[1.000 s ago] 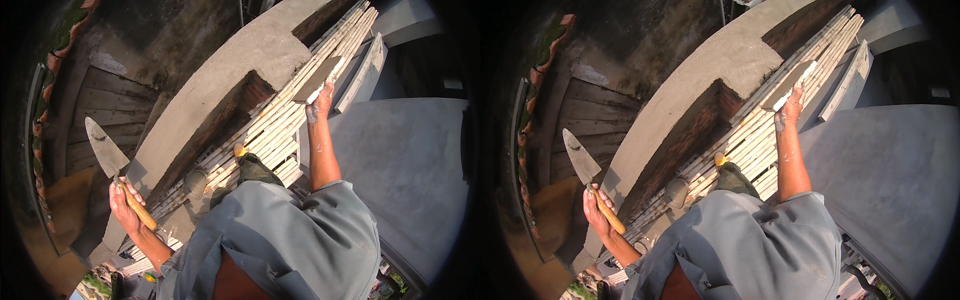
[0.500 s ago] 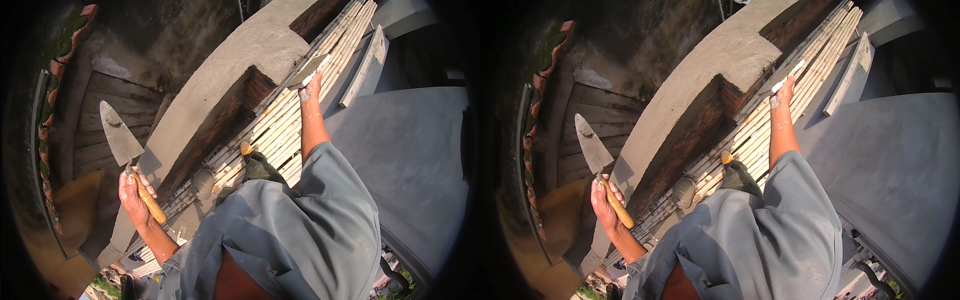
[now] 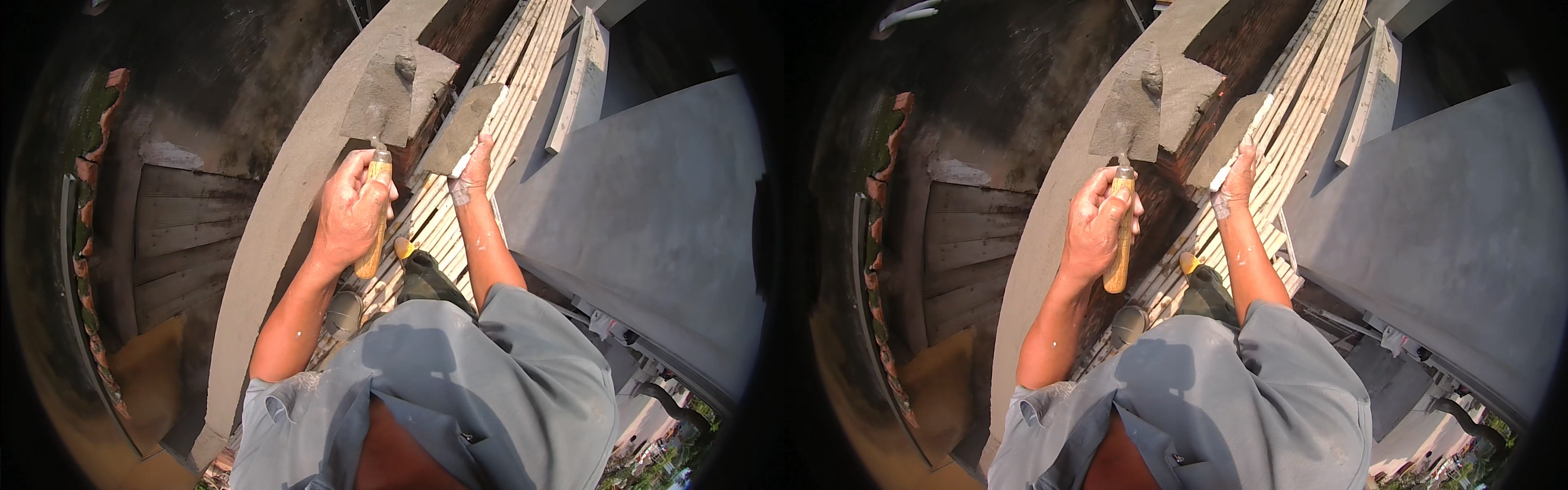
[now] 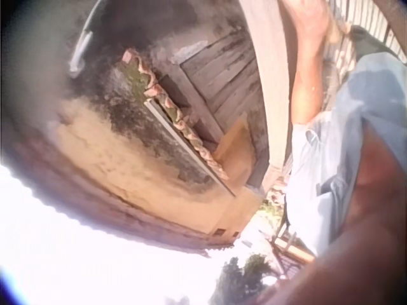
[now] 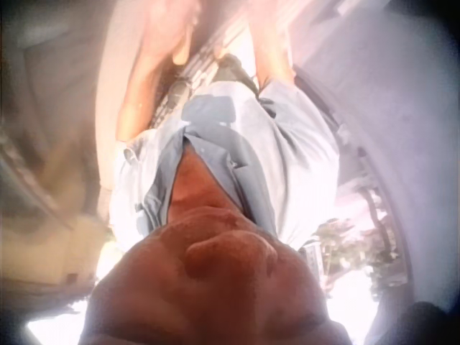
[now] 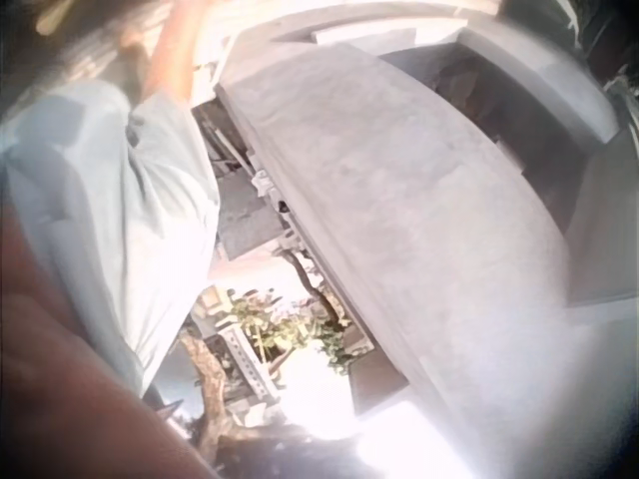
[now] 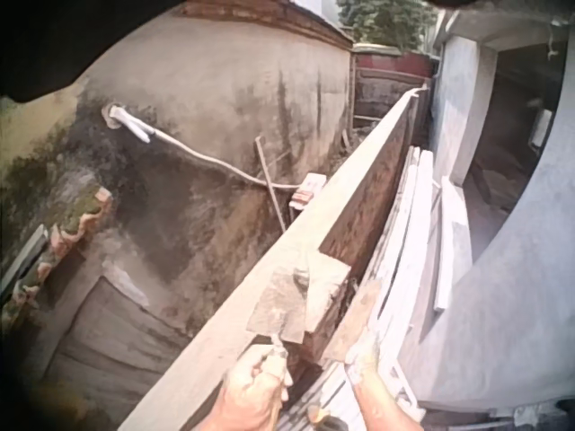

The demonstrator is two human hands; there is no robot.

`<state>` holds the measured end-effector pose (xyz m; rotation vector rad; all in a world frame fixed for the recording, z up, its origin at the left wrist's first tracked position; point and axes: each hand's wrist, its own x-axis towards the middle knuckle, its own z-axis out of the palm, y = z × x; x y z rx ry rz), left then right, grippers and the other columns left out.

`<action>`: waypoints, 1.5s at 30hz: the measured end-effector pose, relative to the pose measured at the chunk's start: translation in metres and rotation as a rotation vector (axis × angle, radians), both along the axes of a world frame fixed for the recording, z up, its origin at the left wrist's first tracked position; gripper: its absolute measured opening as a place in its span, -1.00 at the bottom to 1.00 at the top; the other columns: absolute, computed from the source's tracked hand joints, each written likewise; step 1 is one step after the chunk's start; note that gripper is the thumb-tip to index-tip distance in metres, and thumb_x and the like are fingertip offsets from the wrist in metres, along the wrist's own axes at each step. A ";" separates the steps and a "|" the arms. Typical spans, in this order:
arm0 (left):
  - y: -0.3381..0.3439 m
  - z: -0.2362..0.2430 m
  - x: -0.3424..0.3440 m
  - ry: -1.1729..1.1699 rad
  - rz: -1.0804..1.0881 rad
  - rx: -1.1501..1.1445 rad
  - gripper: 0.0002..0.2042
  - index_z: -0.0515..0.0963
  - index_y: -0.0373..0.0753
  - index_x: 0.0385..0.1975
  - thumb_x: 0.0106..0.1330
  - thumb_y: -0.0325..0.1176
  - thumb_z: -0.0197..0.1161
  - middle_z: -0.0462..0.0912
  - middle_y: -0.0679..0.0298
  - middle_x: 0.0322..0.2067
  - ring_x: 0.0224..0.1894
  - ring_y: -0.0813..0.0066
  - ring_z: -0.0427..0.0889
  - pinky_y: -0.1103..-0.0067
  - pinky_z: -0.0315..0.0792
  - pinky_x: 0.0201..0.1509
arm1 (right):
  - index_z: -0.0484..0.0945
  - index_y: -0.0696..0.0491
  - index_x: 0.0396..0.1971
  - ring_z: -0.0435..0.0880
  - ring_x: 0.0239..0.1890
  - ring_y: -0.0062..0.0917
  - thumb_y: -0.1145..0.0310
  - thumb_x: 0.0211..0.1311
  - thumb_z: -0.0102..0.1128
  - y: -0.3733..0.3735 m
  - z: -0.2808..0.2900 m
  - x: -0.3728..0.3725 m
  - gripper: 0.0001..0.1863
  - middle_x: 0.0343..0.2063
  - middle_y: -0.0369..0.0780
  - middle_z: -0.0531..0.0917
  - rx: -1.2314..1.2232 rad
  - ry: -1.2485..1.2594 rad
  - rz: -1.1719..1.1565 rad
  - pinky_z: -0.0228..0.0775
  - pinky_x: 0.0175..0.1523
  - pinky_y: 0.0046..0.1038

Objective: The person scoops wet cement with a trowel and applies it to a brick wall, then smooths the surface with a float. The person repeats this process along the wall, occasionally scraping excess cement from the float back onto the trowel.

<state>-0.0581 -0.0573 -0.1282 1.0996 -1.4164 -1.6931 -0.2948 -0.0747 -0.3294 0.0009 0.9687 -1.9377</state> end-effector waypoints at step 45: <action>-0.177 -0.023 -0.011 -1.023 -0.579 -0.531 -0.57 0.61 -0.36 -0.24 0.59 -0.04 0.08 0.63 -0.16 -0.41 -0.24 -0.21 0.65 0.06 0.48 -0.09 | 0.51 0.13 0.24 0.61 -0.03 -0.48 0.17 0.42 0.10 -0.074 0.026 0.028 -0.50 -0.04 -0.25 0.62 0.205 0.303 -0.153 0.47 0.13 -0.42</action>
